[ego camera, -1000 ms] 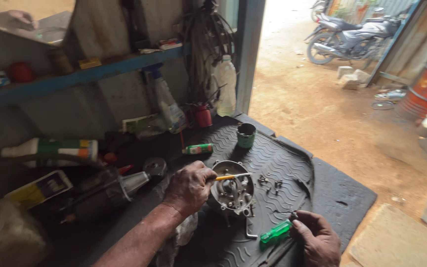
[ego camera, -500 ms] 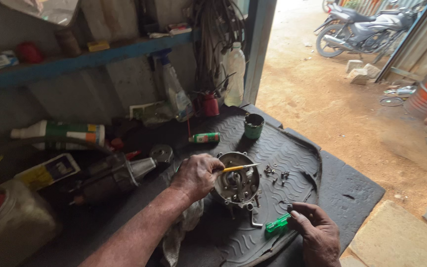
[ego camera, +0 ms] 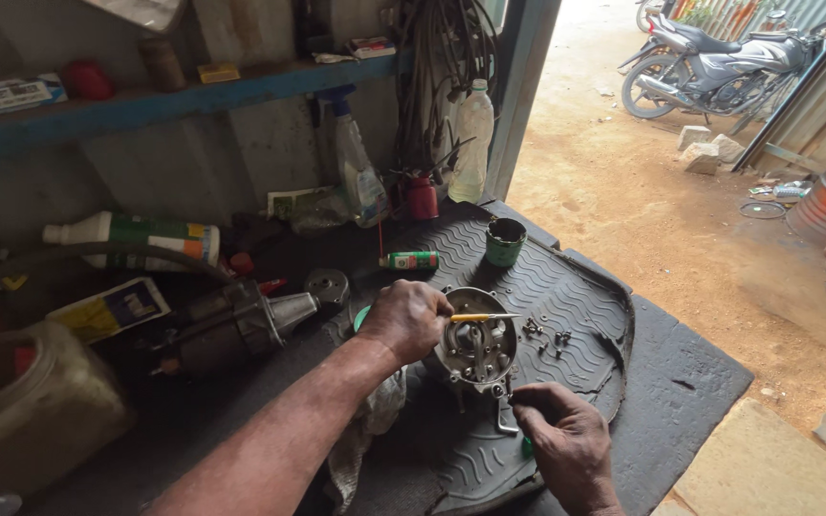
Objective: The person disassembles a small mechanical component, removes internal springs and parts, wipes down the housing with a cloth, and then begins to reassemble the unit.
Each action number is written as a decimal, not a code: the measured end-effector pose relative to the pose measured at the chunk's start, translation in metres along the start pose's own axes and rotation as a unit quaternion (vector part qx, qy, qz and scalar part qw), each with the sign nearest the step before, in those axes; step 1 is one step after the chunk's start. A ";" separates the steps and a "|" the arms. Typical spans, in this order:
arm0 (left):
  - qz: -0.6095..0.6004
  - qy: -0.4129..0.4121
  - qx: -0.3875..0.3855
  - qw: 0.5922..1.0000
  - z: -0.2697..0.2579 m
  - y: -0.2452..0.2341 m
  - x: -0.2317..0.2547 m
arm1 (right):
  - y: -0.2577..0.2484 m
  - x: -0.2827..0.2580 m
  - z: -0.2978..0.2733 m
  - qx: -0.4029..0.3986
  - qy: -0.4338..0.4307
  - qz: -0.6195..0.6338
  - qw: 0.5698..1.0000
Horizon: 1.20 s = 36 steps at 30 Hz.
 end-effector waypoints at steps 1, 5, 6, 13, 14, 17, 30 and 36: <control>-0.008 -0.007 0.002 1.000 0.000 0.000 0.000 | 0.001 -0.006 0.000 0.006 -0.008 -0.025 1.000; 0.008 0.024 0.041 0.999 -0.002 0.000 0.000 | -0.002 -0.018 -0.006 0.026 -0.008 -0.109 0.994; 0.004 0.023 0.043 0.999 -0.001 0.001 0.000 | -0.004 -0.020 -0.006 0.030 -0.004 -0.125 0.992; 0.002 -0.001 0.023 1.000 -0.004 0.002 0.004 | 0.001 -0.036 -0.008 0.021 -0.059 -0.142 0.988; 0.001 -0.010 0.014 1.000 -0.005 0.002 0.004 | 0.002 -0.038 -0.008 0.015 -0.069 -0.132 0.989; 0.014 -0.031 -0.020 0.999 -0.006 0.003 0.006 | 0.005 -0.048 -0.007 0.010 -0.098 -0.150 0.984; 0.011 0.014 0.024 1.000 -0.005 0.003 0.001 | 0.029 -0.100 -0.020 -0.023 -0.171 -0.384 0.907; -0.005 -0.021 -0.025 0.999 -0.005 0.009 -0.002 | 0.035 -0.108 -0.027 -0.042 -0.217 -0.373 0.901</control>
Point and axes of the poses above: each hand's wrist, its own z-axis towards the middle knuckle, its own y-axis out of the palm, x = y × z, the point moved 6 cm from there along z, towards the middle knuckle, and after that the axes turned 12 degrees about -x, right-handed, at the moved point
